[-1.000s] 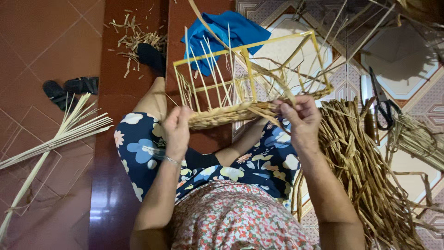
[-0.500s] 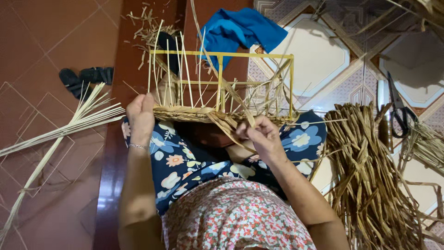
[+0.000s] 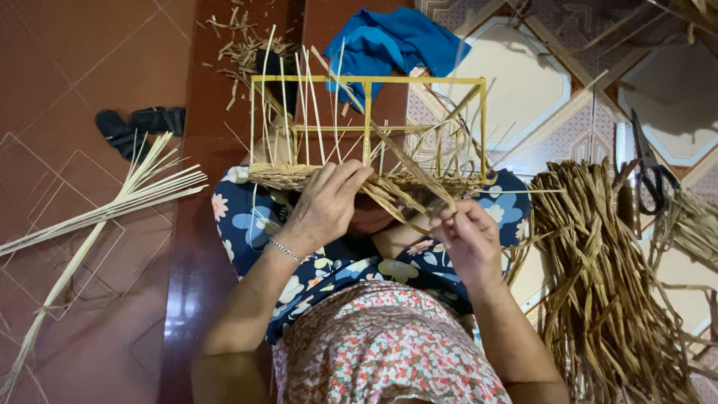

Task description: The person sits on the floor and weaves dried palm leaves into a rectangular basket frame. They repeatedly thread and pull the leaves through the frame to build up the basket walls.

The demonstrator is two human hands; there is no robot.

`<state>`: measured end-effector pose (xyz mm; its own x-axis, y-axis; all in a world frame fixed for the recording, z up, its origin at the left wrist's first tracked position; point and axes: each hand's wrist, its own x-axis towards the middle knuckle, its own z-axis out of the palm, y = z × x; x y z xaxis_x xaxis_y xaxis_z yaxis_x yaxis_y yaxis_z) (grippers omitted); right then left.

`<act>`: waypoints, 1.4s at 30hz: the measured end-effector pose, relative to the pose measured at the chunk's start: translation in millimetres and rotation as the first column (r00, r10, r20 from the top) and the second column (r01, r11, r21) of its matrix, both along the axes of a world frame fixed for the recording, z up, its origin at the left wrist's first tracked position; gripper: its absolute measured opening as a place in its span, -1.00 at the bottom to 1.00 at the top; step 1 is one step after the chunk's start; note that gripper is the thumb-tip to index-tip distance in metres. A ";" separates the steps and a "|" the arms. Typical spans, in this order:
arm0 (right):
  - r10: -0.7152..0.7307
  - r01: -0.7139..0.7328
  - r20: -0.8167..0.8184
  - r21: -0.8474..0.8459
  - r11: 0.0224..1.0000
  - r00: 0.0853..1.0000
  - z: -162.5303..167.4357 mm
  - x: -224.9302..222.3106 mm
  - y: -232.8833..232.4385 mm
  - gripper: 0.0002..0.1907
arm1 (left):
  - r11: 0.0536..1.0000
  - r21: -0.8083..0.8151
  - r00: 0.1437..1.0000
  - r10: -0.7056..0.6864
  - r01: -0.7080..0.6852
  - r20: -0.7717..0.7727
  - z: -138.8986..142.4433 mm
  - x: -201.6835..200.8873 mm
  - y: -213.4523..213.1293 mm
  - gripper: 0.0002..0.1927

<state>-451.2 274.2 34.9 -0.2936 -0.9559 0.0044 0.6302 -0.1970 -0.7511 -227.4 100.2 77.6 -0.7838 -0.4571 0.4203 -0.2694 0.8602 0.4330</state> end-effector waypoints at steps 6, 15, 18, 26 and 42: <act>0.285 -0.024 -0.447 0.505 0.863 0.848 -1.8 -2.5 3.2 -0.79 | 0.999 -0.037 1.000 0.014 -0.014 0.000 0.9 -4.0 -0.8 -0.49; -0.396 0.416 0.129 -0.241 0.877 0.909 24.5 -72.2 58.8 -0.89 | 0.990 -0.140 0.997 0.016 -0.026 -0.075 -13.5 -8.1 -6.2 -0.55; -0.494 0.501 -0.107 0.056 0.864 0.863 26.0 -74.6 57.6 -0.82 | 0.987 -0.160 0.996 -0.017 0.003 -0.088 -12.6 -10.5 -6.8 -0.59; -0.244 0.223 -0.952 -0.201 0.954 0.185 37.6 17.5 19.5 -0.70 | 0.991 -0.081 0.993 -0.113 0.109 -0.043 4.0 -10.5 -13.5 -0.66; -0.230 0.171 -0.965 -0.250 0.953 -0.128 69.3 23.9 -49.9 -0.69 | 0.906 0.361 0.969 -0.245 0.221 0.021 5.9 -16.9 -53.0 -0.89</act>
<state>-427.3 224.3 104.2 -0.1218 -0.8441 0.5222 -0.8483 -0.1846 -0.4964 -244.3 47.2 83.5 -0.9059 -0.3676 0.2104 -0.1176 0.6956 0.7088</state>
